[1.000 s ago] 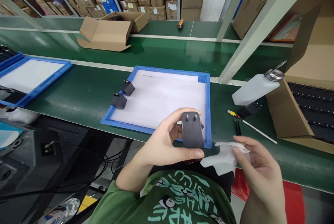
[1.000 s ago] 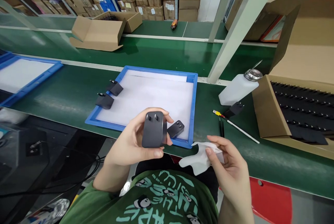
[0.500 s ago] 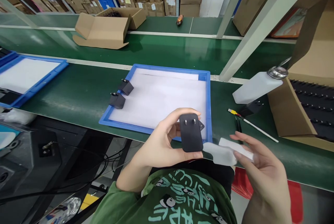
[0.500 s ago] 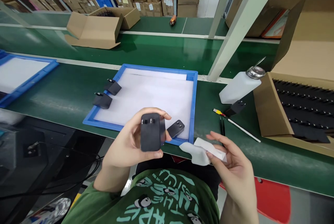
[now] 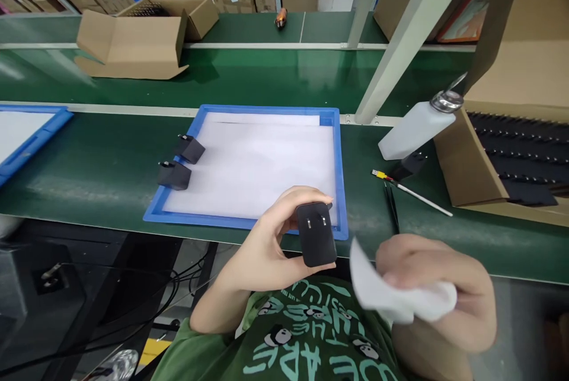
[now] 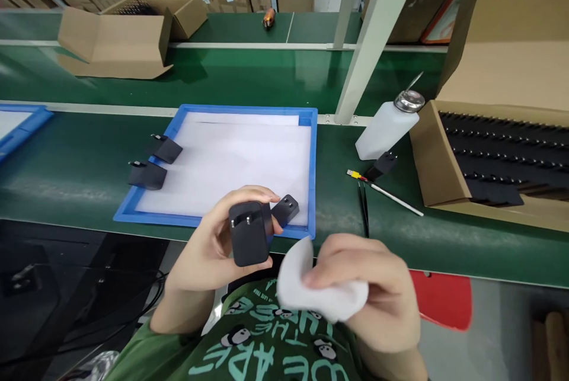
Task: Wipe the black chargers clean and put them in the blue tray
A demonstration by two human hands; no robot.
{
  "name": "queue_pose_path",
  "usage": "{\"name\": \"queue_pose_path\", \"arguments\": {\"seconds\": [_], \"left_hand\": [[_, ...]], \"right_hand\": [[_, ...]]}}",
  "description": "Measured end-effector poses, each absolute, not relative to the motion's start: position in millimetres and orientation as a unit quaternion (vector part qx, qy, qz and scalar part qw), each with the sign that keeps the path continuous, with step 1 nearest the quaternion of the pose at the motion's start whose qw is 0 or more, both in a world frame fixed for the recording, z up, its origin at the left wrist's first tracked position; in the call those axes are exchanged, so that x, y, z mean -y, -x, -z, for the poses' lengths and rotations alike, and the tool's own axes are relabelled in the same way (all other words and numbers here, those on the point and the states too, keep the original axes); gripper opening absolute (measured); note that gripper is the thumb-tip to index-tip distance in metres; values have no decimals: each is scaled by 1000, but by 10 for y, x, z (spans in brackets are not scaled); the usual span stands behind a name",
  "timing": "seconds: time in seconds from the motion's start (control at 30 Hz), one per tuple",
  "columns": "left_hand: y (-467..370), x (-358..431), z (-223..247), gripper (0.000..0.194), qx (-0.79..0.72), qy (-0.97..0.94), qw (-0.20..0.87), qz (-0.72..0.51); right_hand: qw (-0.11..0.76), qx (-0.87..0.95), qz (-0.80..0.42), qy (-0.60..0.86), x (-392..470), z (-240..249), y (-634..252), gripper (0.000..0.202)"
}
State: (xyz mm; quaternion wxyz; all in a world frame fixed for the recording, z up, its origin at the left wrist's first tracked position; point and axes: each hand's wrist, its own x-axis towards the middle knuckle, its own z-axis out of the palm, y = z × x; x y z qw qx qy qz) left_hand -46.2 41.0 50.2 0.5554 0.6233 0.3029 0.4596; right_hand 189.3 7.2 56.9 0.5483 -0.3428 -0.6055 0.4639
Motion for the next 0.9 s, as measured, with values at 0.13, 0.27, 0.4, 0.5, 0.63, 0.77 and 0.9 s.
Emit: {"name": "queue_pose_path", "arguments": {"seconds": [0.13,0.27,0.4,0.5,0.63,0.77,0.9], "left_hand": [[374,-380,-430,66,-281,-641,546,-461],[331,-350,-353,56,-261,-666,518,-469],[351,-357,-263,63,-217,-708,496,-454],[357,-365,-221,61,-189,-715,495,-455],[326,-352,-199,61,-186,-706,503,-463],[297,-345,-181,62,-182,-714,492,-463],[278,-336,-168,59,-192,-701,502,-469]], "right_hand": [[477,725,-422,261,-145,-758,-1719,20],[512,638,-427,387,-131,-652,-1547,25],[482,536,-596,354,-96,-484,-1541,32],[471,517,-641,315,-110,-460,-1589,32],[455,534,-653,286,-144,-475,-1644,35],[457,541,-653,269,-152,-466,-1646,32],[478,561,-609,293,-122,-450,-1605,33]]}}
